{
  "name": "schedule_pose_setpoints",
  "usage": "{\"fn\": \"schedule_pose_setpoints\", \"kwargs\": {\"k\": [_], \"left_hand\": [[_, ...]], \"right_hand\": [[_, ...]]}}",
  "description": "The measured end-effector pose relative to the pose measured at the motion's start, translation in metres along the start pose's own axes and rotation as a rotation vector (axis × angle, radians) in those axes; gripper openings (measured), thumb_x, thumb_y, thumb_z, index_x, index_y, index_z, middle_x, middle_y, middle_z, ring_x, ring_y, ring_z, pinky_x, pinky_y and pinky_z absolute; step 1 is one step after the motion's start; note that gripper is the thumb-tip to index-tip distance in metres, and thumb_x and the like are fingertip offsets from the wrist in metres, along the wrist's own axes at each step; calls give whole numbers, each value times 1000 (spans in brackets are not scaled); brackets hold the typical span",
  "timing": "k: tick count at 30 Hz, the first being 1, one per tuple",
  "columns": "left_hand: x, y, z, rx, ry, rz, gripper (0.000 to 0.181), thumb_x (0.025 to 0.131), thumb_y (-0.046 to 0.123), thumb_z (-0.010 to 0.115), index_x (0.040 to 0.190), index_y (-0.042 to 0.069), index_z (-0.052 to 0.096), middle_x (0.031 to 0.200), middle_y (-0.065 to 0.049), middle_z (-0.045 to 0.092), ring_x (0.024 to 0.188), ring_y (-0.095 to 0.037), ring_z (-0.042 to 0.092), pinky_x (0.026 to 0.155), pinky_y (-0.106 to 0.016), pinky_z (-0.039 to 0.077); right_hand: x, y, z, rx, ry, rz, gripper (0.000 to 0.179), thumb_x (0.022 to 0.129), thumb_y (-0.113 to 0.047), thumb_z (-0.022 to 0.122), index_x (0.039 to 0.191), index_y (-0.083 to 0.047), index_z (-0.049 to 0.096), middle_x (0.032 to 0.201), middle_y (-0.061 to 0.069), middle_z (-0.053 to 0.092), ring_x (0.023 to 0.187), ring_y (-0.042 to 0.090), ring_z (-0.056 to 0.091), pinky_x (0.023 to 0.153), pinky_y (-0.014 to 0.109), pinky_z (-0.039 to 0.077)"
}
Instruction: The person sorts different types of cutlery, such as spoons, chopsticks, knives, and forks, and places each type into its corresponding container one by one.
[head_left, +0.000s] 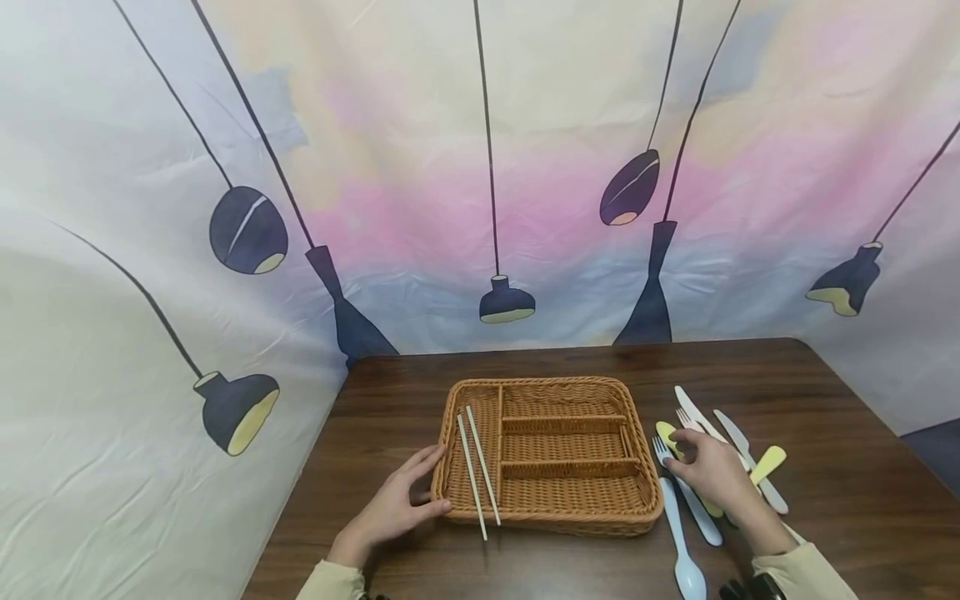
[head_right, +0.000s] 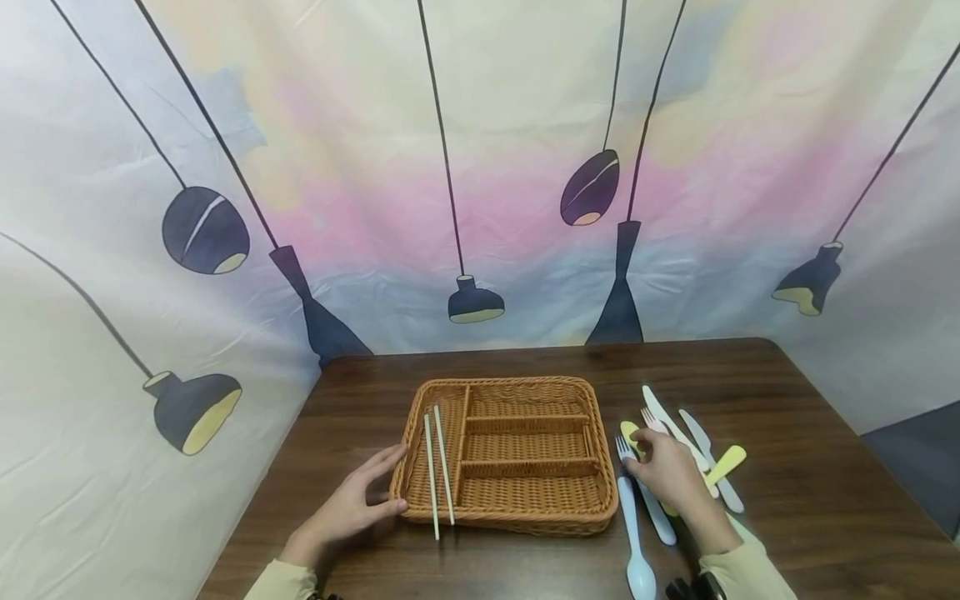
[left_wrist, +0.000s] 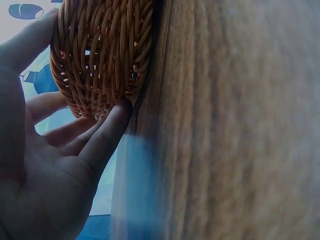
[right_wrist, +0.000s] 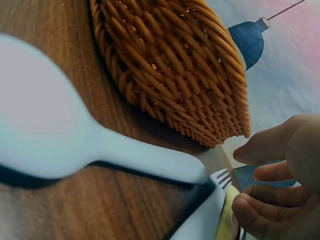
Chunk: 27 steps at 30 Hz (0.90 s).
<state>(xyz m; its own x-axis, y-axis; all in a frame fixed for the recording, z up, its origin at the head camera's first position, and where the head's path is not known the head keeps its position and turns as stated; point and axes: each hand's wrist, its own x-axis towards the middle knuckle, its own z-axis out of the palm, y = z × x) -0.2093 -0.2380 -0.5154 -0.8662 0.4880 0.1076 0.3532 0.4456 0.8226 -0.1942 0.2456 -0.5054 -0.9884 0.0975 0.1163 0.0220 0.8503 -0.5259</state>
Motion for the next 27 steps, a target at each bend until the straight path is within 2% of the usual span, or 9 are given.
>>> {"fn": "schedule_pose_setpoints", "kwargs": {"k": [8,13,21,27], "left_hand": [[0,1,0,-15,3,2,82,85,26,78,152,14,33,156,-18,26,136,-44,36,88,-27,57],[0,0,0,-5,-1,-4,82,85,26,77,153,13,33,156,-20,25,136,-45,36,89,-26,57],[0,-2,1,5,-4,-4,83,85,27,77,153,12,32,156,-19,26,136,-45,35,89,-26,56],[-2,-2,2,1,-2,-5,83,86,27,77,153,12,32,156,-19,26,136,-46,34,89,-27,56]], "right_hand": [[-2,1,3,9,-27,0,44,78,-17,78,115,4,63,75,3,67,65,14,60,48,27,46],[-4,1,6,7,-50,15,47,77,-16,79,116,4,63,79,4,67,66,13,60,46,26,47],[-4,0,7,-13,-37,23,46,75,-15,80,115,4,64,84,7,68,68,15,61,47,26,47],[-3,0,8,-52,-52,21,40,75,-10,79,110,3,66,80,6,67,66,15,59,48,27,47]]}}
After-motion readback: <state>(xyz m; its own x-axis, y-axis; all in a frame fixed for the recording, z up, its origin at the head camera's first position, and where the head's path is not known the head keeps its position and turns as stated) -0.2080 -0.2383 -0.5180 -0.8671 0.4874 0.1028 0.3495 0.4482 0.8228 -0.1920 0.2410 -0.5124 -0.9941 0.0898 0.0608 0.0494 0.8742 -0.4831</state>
